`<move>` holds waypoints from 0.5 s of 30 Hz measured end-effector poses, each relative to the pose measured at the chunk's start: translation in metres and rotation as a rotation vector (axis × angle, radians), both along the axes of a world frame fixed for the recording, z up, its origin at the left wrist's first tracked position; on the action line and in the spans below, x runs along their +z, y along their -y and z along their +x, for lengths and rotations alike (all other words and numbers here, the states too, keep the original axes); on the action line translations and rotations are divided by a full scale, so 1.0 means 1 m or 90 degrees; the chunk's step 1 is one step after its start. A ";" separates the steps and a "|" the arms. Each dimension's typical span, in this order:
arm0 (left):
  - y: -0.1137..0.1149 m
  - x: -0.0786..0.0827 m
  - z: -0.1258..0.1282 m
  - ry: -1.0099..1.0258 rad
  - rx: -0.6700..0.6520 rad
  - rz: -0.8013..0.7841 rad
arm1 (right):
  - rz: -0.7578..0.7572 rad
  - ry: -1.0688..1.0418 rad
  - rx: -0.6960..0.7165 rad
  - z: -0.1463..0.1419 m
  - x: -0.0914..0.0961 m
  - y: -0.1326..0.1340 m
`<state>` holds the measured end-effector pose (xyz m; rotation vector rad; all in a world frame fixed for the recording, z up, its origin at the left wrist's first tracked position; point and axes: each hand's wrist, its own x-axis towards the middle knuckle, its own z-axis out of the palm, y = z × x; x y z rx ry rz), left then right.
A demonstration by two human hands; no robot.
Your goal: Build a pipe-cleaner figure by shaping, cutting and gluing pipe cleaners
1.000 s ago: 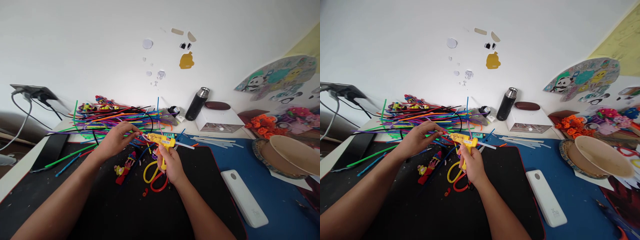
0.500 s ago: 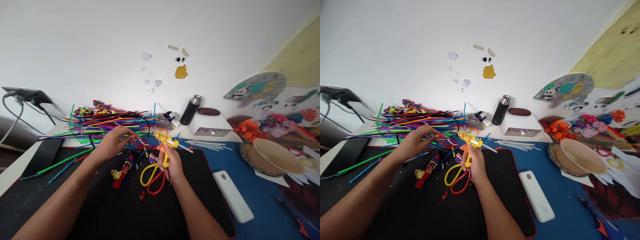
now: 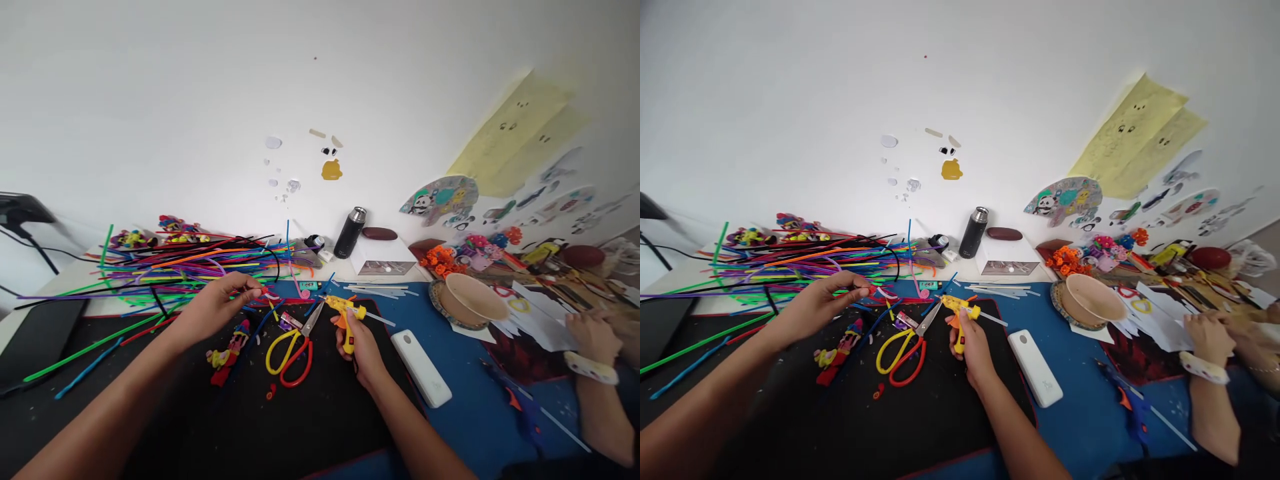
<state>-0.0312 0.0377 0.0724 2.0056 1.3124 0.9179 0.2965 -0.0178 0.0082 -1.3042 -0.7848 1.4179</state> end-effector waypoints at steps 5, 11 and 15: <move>0.013 0.006 0.015 0.087 -0.043 -0.072 | -0.086 -0.029 -0.056 0.021 0.003 -0.006; 0.024 0.016 0.024 0.186 -0.079 -0.121 | -0.140 0.171 0.120 0.048 -0.008 0.001; 0.028 0.021 0.028 0.231 -0.103 -0.147 | -0.089 0.395 0.162 0.061 -0.013 0.013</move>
